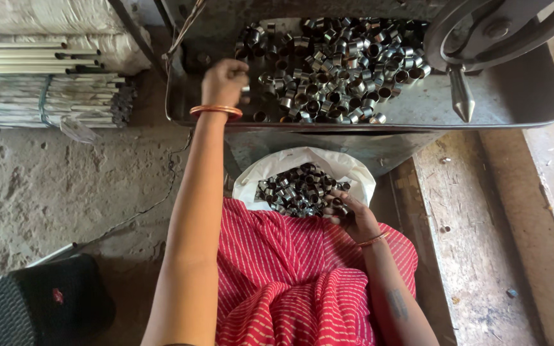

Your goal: The person sits on the floor and repeatedly picks up small metal caps from a tray, transferring them into a white sack placed between their legs. The person handles the caps by hand, moving them in small batches from the tray to the sack.

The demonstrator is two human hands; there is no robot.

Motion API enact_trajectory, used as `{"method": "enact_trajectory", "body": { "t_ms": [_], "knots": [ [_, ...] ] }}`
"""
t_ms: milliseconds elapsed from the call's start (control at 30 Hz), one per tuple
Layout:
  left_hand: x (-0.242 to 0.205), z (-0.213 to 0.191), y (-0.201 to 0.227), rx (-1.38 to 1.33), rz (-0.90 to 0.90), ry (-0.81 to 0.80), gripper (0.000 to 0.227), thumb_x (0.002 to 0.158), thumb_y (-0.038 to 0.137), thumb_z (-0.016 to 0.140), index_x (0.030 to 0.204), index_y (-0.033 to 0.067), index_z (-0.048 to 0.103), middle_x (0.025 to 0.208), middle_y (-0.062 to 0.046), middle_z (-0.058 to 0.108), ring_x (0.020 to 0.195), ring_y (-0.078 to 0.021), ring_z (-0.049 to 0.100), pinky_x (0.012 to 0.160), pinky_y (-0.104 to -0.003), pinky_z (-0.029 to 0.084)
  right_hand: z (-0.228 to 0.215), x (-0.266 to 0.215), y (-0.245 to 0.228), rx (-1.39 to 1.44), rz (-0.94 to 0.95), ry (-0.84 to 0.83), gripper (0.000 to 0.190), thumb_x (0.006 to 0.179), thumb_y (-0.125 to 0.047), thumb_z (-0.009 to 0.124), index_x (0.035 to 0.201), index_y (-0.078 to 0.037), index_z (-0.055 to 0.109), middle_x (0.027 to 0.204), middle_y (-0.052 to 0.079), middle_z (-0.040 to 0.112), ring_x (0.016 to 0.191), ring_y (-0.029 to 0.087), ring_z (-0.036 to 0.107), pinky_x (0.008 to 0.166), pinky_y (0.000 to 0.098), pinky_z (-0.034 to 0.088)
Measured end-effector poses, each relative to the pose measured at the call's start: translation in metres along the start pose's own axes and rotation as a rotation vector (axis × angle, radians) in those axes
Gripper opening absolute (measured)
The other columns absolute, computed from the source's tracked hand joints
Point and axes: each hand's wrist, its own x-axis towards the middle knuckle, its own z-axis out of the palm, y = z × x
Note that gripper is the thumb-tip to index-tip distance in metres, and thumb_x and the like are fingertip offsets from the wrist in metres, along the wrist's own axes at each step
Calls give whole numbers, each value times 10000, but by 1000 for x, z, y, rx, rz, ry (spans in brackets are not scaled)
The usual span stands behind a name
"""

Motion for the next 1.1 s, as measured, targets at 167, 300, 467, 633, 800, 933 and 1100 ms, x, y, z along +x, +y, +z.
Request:
{"method": "enact_trajectory", "body": {
  "t_ms": [167, 300, 467, 633, 800, 933, 1100],
  "knots": [
    [-6, 28, 17, 846, 66, -106, 840, 596, 364, 923, 1352, 209, 590, 1445, -108, 508, 1289, -490, 440, 995, -614, 439, 2, 3, 2, -26, -6, 23, 433, 1004, -252, 594, 1336, 23, 559, 1171, 168, 687, 882, 251, 729, 642, 304, 625],
    [1, 46, 13, 907, 202, -256, 845, 701, 327, 889, 1454, 258, 510, 1561, -73, 457, 1375, -407, 474, 1108, -518, 396, 1, 3, 1, -39, -4, 5, 435, 1009, -243, 577, 1357, 17, 548, 1185, 154, 674, 880, 250, 727, 612, 299, 619],
    [10, 55, 9, 1036, 162, -418, 958, 734, 359, 914, 1494, 78, 404, 1518, -216, 433, 1382, -387, 487, 1187, -467, 374, 3, 2, -2, -68, 12, 3, 436, 1017, -236, 558, 1378, 8, 541, 1210, 144, 663, 889, 245, 725, 600, 286, 611],
    [3, 44, 20, 1115, 22, -459, 897, 698, 275, 915, 1437, 105, 434, 1525, -219, 380, 1338, -432, 457, 1091, -495, 432, 4, 0, -2, -45, -5, -31, 453, 1016, -205, 552, 1404, 25, 508, 1199, 159, 661, 886, 244, 730, 594, 284, 620],
    [-1, 8, 28, 442, 36, -262, 623, 717, 196, 846, 1285, 87, 613, 1209, -163, 690, 1143, -310, 662, 1038, -419, 559, 4, -1, -2, -33, -15, -39, 458, 1017, -192, 550, 1402, 42, 471, 1198, 173, 659, 881, 251, 733, 592, 286, 623],
    [-15, -14, 31, -650, -127, -128, 499, 785, 141, 802, 1229, 35, 600, 1073, -153, 690, 977, -291, 721, 894, -486, 653, 4, -2, -3, -54, -8, -26, 458, 1013, -206, 561, 1403, 24, 497, 1203, 160, 667, 880, 239, 732, 590, 284, 619],
    [-35, -2, 39, -1255, -187, 3, 410, 826, 162, 738, 1188, 23, 605, 1013, -148, 645, 922, -309, 708, 800, -529, 688, 1, 1, 0, -93, -3, -20, 460, 1012, -228, 567, 1398, 16, 513, 1209, 140, 678, 891, 232, 730, 597, 280, 614]
  ]
}}
